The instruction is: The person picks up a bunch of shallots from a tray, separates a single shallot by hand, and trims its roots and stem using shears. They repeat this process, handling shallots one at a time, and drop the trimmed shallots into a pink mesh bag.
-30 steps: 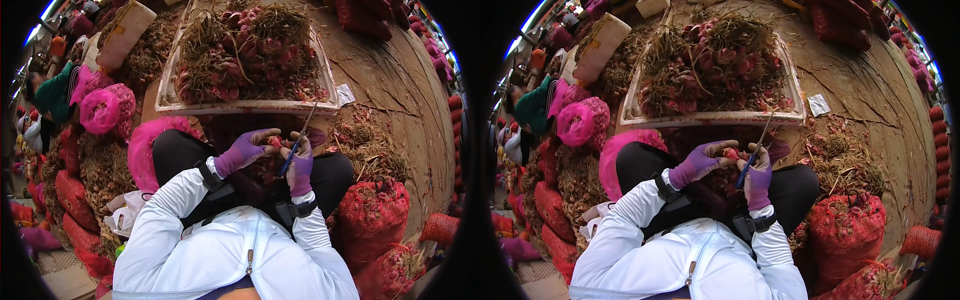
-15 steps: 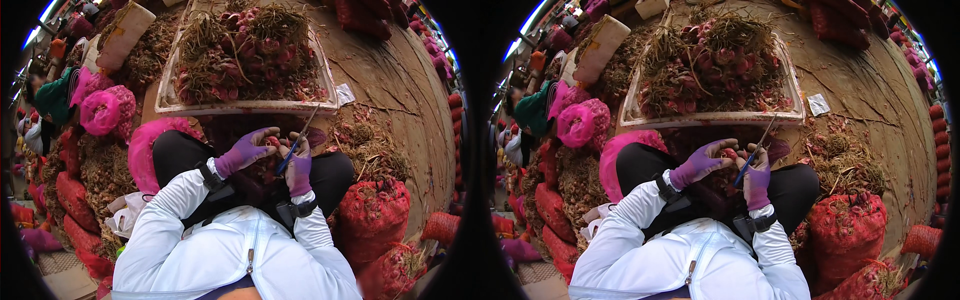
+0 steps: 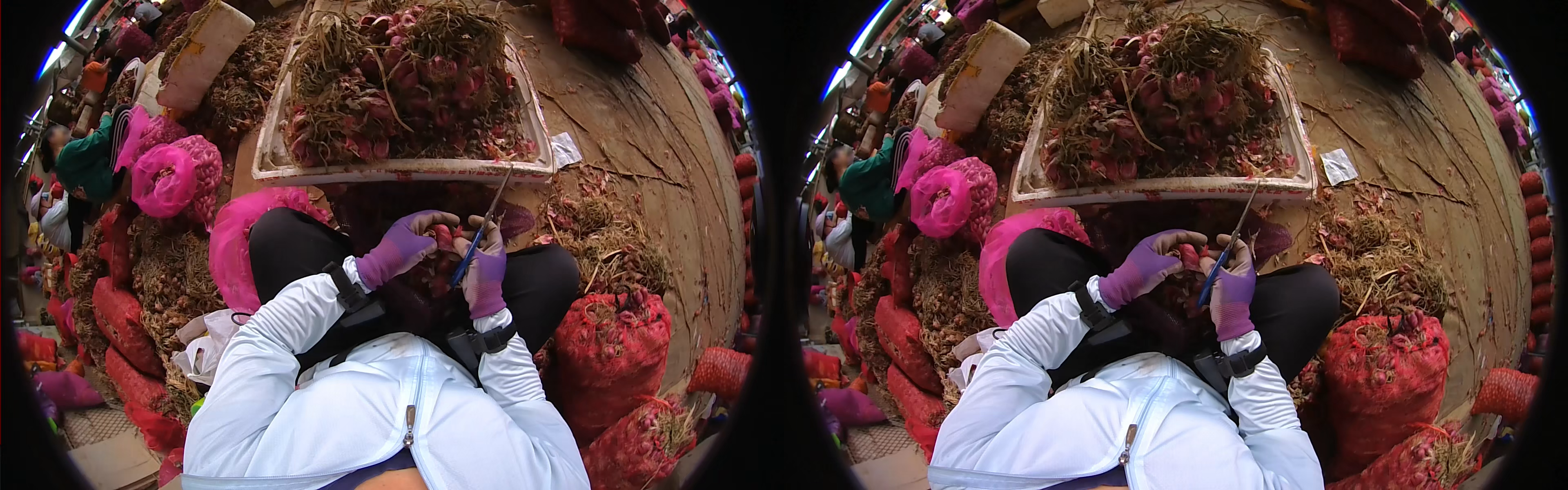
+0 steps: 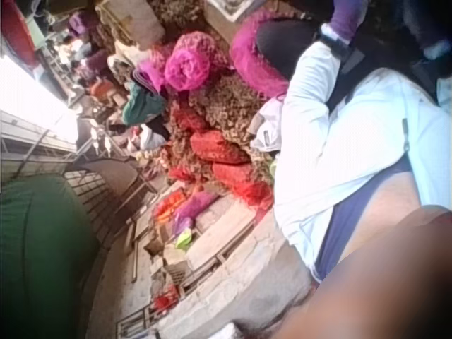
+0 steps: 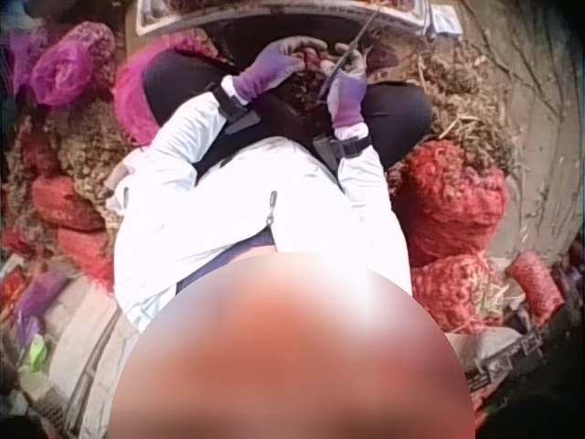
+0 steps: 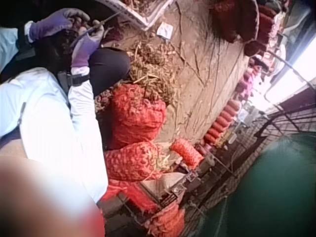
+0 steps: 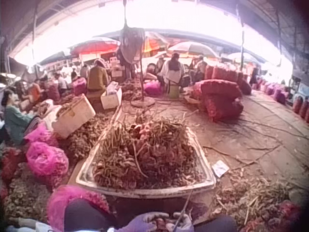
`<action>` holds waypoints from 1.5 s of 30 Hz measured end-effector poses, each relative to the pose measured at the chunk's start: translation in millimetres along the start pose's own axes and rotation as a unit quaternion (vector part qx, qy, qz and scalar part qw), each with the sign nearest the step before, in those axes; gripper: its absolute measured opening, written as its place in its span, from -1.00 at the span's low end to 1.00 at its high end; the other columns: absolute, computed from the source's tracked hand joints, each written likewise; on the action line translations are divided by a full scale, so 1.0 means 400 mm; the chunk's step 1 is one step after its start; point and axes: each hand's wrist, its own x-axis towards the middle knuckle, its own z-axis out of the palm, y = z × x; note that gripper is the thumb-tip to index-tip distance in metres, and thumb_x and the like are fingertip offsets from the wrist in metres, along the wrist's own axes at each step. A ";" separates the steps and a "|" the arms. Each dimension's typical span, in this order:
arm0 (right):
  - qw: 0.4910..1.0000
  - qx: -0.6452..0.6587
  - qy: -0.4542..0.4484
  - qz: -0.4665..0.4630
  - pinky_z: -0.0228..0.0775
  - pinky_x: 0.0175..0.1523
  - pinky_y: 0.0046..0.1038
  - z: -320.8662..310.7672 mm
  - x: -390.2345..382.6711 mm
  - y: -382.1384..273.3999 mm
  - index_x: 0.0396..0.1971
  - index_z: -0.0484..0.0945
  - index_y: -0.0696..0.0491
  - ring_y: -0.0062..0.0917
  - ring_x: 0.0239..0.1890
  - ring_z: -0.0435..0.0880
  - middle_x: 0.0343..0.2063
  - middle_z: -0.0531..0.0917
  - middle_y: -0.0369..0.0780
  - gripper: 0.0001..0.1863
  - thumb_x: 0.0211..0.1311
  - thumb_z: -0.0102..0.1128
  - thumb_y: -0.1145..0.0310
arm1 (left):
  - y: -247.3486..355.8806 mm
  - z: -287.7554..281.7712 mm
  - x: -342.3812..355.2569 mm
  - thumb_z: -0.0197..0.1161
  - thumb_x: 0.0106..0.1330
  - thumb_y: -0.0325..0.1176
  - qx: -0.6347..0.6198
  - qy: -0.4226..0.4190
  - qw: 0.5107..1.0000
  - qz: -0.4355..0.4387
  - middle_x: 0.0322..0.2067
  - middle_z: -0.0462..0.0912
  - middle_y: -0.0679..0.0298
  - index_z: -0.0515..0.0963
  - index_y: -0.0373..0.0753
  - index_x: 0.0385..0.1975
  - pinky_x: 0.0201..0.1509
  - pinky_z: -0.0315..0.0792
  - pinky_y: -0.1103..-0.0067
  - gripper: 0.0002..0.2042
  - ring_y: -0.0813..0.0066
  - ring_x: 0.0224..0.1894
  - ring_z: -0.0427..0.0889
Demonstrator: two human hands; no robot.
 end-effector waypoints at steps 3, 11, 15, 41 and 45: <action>0.996 0.080 0.024 0.045 0.51 -0.27 -0.67 -0.002 0.001 -0.003 0.01 0.35 0.09 -0.63 -0.37 0.60 -0.28 0.56 -0.21 -0.54 0.07 0.12 0.71 | -0.014 0.000 0.002 0.03 0.13 -0.59 0.125 -0.004 0.992 0.009 -0.07 0.53 0.30 0.34 -0.29 0.15 0.08 0.40 0.67 -0.50 0.60 -0.03 0.53; 0.992 -0.028 0.053 -0.110 0.46 -0.22 -0.67 0.010 -0.010 -0.006 0.03 0.34 0.06 -0.66 -0.33 0.56 -0.29 0.53 -0.26 -0.56 0.15 0.14 0.66 | 0.023 0.004 -0.004 0.25 0.26 -0.44 0.011 -0.016 1.000 -0.012 -0.11 0.54 0.31 0.35 -0.27 0.13 -0.01 0.48 0.65 -0.56 0.64 -0.07 0.54; 0.988 0.139 0.065 0.018 0.53 -0.29 -0.59 -0.020 0.002 -0.024 0.03 0.31 0.05 -0.59 -0.38 0.58 -0.26 0.51 -0.25 -0.56 0.15 0.11 0.67 | 0.019 0.020 -0.007 0.25 0.24 -0.44 -0.046 -0.010 0.999 0.006 -0.09 0.53 0.32 0.34 -0.27 0.14 0.01 0.47 0.64 -0.55 0.62 -0.06 0.54; 0.990 -0.097 -0.063 -0.077 0.35 0.04 -0.57 0.038 -0.017 -0.149 0.32 0.01 0.21 -0.51 -0.05 0.47 0.05 0.42 -0.08 -0.25 0.10 0.08 0.52 | 0.441 -0.454 0.112 0.36 -0.02 0.17 0.494 0.402 0.758 -0.141 0.01 0.52 -0.09 0.34 -0.48 0.12 0.09 0.39 0.38 -0.13 0.09 0.01 0.55; 0.979 -0.055 -0.189 -0.062 0.30 0.15 -0.55 0.039 -0.014 -0.185 0.34 -0.04 0.24 -0.49 0.03 0.44 0.06 0.43 -0.07 -0.20 -0.03 -0.17 0.65 | 0.438 -0.601 0.148 0.41 -0.08 0.06 0.444 0.424 0.788 -0.045 -0.25 0.66 -0.03 0.60 -0.46 -0.26 -0.14 0.48 0.43 -0.39 0.17 -0.24 0.65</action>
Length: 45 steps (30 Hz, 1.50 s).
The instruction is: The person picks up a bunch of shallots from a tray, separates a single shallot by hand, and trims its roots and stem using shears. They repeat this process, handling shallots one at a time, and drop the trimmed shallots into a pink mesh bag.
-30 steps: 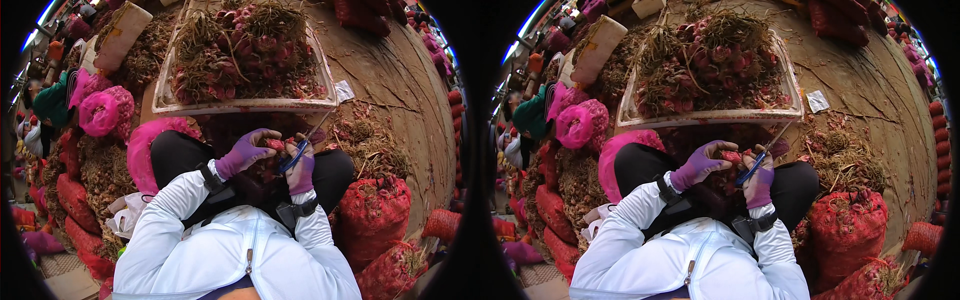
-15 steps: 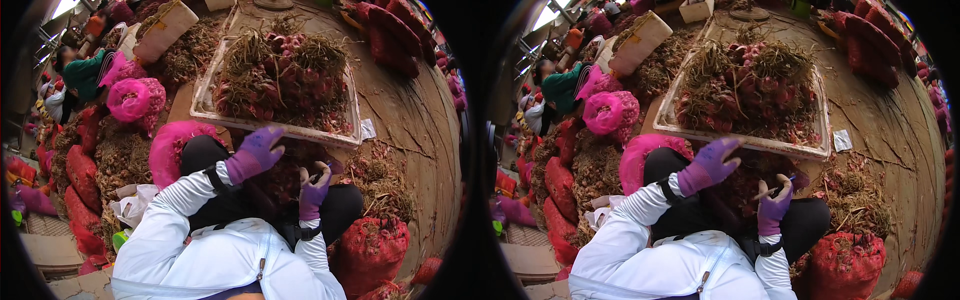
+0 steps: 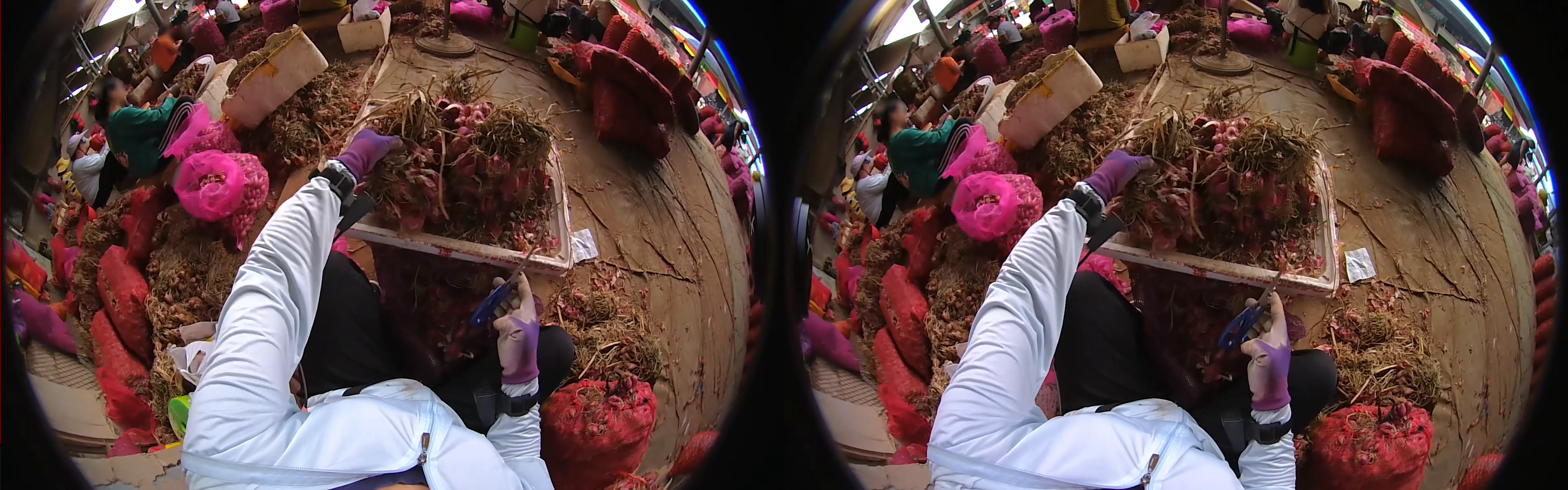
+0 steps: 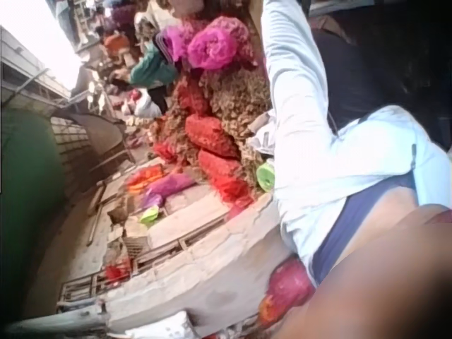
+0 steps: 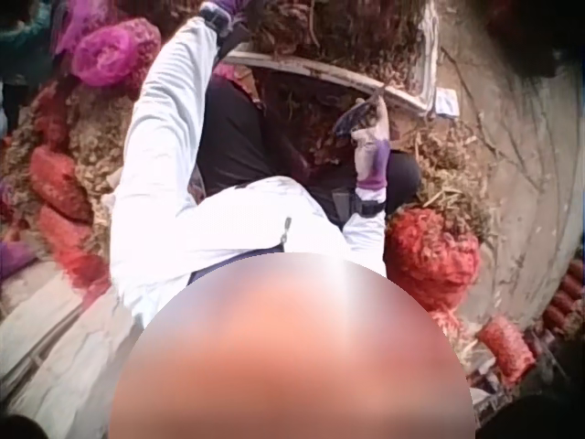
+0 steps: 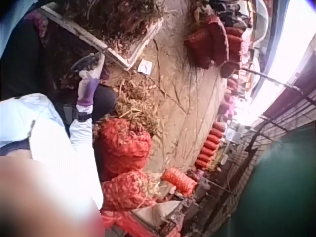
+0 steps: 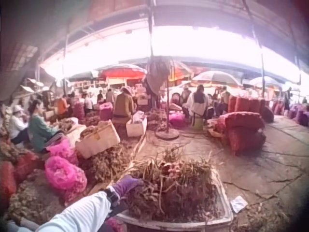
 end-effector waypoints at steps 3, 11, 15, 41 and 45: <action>0.999 -0.005 0.033 0.019 0.35 0.04 -0.62 -0.014 -0.001 -0.005 0.32 0.01 0.23 -0.56 -0.06 0.48 0.01 0.45 -0.12 -0.22 -0.02 -0.04 0.67 | -0.007 -0.025 0.035 0.31 0.04 -0.20 -0.237 -0.079 0.967 0.053 -0.30 0.66 0.07 0.58 -0.46 -0.21 -0.17 0.48 0.53 -0.57 0.40 -0.28 0.62; 0.993 0.019 0.012 0.119 0.45 -0.36 -0.65 -0.003 0.046 -0.019 0.25 0.11 0.12 -0.54 -0.27 0.61 -0.25 0.59 -0.18 -0.36 0.27 0.15 0.23 | -0.039 -0.064 0.053 0.08 0.30 -0.32 -0.041 -0.242 0.928 0.279 -0.11 0.60 -0.02 0.52 -0.30 -0.03 0.06 0.40 0.44 -0.69 0.13 -0.05 0.58; 0.997 0.035 -0.031 0.062 0.47 -0.09 -0.42 0.036 0.081 0.001 0.29 0.05 0.08 -0.37 0.00 0.55 -0.02 0.51 -0.09 -0.20 0.25 0.06 -0.14 | 0.013 -0.063 0.000 0.32 0.11 -0.06 0.105 0.002 0.974 0.200 -0.06 0.58 0.02 0.46 -0.22 0.07 0.09 0.40 0.43 -0.45 0.12 -0.01 0.57; 0.911 0.100 -0.315 0.248 0.35 -0.36 -0.63 0.316 0.285 0.042 0.01 0.38 0.01 -0.71 -0.50 0.50 -0.43 0.58 -0.32 -0.55 0.33 0.04 -0.02 | -0.125 -0.186 -0.140 0.17 0.27 -0.44 -0.558 -0.263 0.782 0.093 -0.29 0.56 0.18 0.38 -0.23 -0.21 -0.09 0.56 0.34 -0.84 0.29 -0.17 0.62; 0.917 0.099 -0.331 0.201 0.35 -0.34 -0.60 0.356 0.330 0.068 0.00 0.37 -0.01 -0.69 -0.45 0.51 -0.39 0.58 -0.32 -0.54 0.31 0.05 -0.05 | -0.095 -0.173 -0.158 0.12 0.30 -0.46 -0.566 -0.290 0.760 0.129 -0.30 0.57 0.15 0.27 -0.21 -0.15 -0.07 0.55 0.26 -0.79 0.20 -0.19 0.62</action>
